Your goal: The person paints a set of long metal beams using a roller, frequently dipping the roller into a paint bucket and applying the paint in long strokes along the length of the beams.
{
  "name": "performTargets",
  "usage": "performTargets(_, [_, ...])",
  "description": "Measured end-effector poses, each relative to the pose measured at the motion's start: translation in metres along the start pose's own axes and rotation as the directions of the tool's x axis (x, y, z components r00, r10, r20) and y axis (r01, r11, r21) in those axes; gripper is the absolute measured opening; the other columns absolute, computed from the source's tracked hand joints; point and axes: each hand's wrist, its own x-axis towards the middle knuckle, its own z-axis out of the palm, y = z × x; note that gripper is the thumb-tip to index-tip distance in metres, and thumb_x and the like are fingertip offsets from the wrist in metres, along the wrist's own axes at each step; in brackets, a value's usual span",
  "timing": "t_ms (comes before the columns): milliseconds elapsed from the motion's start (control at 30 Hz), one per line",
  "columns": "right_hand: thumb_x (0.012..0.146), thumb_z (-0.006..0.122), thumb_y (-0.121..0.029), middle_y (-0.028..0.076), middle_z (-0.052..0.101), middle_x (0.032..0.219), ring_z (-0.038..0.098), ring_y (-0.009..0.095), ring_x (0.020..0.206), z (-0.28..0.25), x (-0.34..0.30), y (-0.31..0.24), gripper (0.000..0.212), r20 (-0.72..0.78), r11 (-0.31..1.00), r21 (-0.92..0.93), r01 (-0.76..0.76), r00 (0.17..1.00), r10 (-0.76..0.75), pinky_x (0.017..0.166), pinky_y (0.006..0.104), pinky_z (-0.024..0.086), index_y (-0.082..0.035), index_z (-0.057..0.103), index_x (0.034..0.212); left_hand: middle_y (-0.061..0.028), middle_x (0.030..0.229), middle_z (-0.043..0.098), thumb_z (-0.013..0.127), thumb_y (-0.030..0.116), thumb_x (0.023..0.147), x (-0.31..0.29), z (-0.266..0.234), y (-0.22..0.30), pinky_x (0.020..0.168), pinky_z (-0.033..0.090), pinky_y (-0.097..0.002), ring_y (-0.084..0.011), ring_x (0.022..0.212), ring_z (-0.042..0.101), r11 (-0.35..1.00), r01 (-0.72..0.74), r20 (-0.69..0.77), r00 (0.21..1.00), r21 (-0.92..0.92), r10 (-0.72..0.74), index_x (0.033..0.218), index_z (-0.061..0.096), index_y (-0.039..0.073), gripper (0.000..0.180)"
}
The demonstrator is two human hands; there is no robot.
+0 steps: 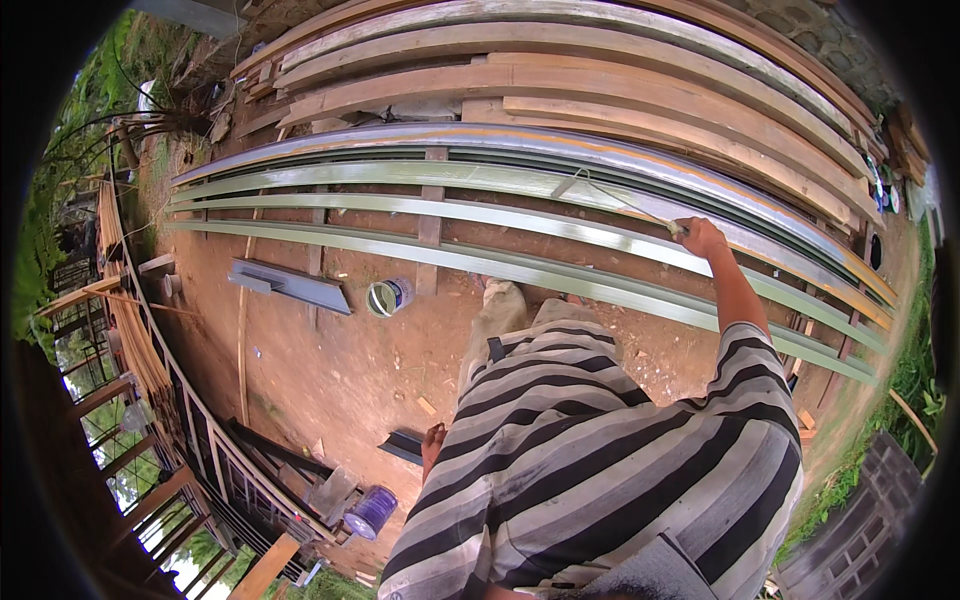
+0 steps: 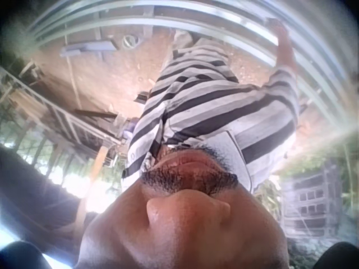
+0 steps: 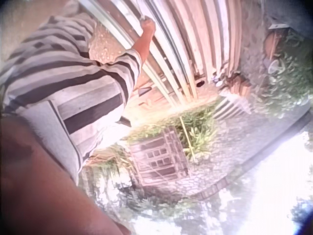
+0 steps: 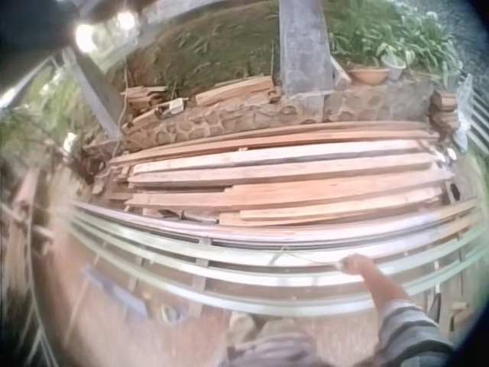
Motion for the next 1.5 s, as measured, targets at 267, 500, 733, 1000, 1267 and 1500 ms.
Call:
performTargets(267, [0.093, 0.067, -0.041, 0.018, 0.073, 0.115, 0.069, 0.038, 0.11, -0.018, -0.01, -0.082, 0.047, -0.031, 0.987, -0.16, 0.032, 0.999, -0.038, 0.095, 0.0492, 0.055, -0.028, 0.064, 0.138, -0.0123, 0.119, 0.071, 0.055, 0.036, 0.105, 0.026, -0.036, 0.044, 0.085, 0.053, -0.0395, -0.0237, 0.105, 0.069, 0.964, 0.065, -0.037, 0.996, -0.257, -0.077, 0.136, 0.056, 0.009, 0.042])
performTargets(500, [0.095, 0.065, -0.036, 0.019, 0.075, 0.099, 0.073, 0.039, 0.092, 0.073, -0.048, -0.137, 0.055, -0.102, 0.961, -0.275, 0.004, 0.994, -0.033, 0.082, 0.0517, 0.058, -0.034, 0.053, 0.149, -0.0124, 0.12, 0.07, 0.054, 0.038, 0.105, 0.049, -0.048, 0.065, 0.089, 0.051, -0.0412, -0.0247, 0.107, 0.068, 0.947, 0.114, 0.035, 0.993, -0.3, -0.109, 0.134, 0.057, 0.009, 0.041])
performTargets(733, [0.095, 0.064, -0.027, 0.02, 0.075, 0.1, 0.073, 0.039, 0.093, 0.154, -0.075, -0.146, 0.058, -0.088, 0.992, -0.125, -0.017, 0.996, 0.006, 0.081, 0.0516, 0.058, -0.029, 0.051, 0.151, -0.0125, 0.121, 0.069, 0.056, 0.04, 0.105, 0.075, -0.039, 0.105, 0.09, 0.05, -0.0407, -0.0236, 0.109, 0.066, 0.977, 0.09, 0.097, 0.993, -0.193, -0.072, 0.134, 0.057, 0.009, 0.043])
performTargets(1000, [0.094, 0.066, -0.034, 0.021, 0.073, 0.11, 0.07, 0.041, 0.105, 0.175, -0.027, -0.141, 0.053, -0.033, 0.999, -0.038, 0.038, 0.999, -0.039, 0.091, 0.0498, 0.057, -0.021, 0.057, 0.145, -0.0126, 0.119, 0.071, 0.057, 0.042, 0.104, 0.066, -0.015, 0.157, 0.087, 0.051, -0.0393, -0.0247, 0.107, 0.068, 0.996, 0.03, 0.094, 0.995, -0.088, -0.021, 0.134, 0.057, 0.008, 0.046])
performTargets(1267, [0.09, 0.07, -0.043, 0.02, 0.074, 0.111, 0.071, 0.035, 0.107, 0.062, -0.041, -0.064, 0.049, -0.052, 0.987, 0.152, -0.055, 0.997, 0.063, 0.092, 0.0489, 0.057, -0.023, 0.066, 0.135, -0.0132, 0.119, 0.071, 0.055, 0.042, 0.105, 0.052, 0.015, 0.151, 0.089, 0.051, -0.041, -0.0256, 0.106, 0.068, 0.996, -0.01, 0.082, 0.997, -0.084, 0.017, 0.132, 0.058, 0.007, 0.045])
performTargets(1500, [0.082, 0.079, -0.043, 0.02, 0.073, 0.12, 0.07, 0.035, 0.111, -0.018, -0.074, 0.128, 0.055, -0.095, 0.979, 0.121, -0.165, 0.98, 0.177, 0.099, 0.0424, 0.055, -0.019, 0.072, 0.131, -0.0117, 0.117, 0.07, 0.055, 0.038, 0.105, 0.018, 0.057, 0.129, 0.085, 0.052, -0.0385, -0.0231, 0.102, 0.068, 1.0, -0.02, 0.107, 0.994, 0.013, 0.018, 0.129, 0.06, 0.007, 0.039])
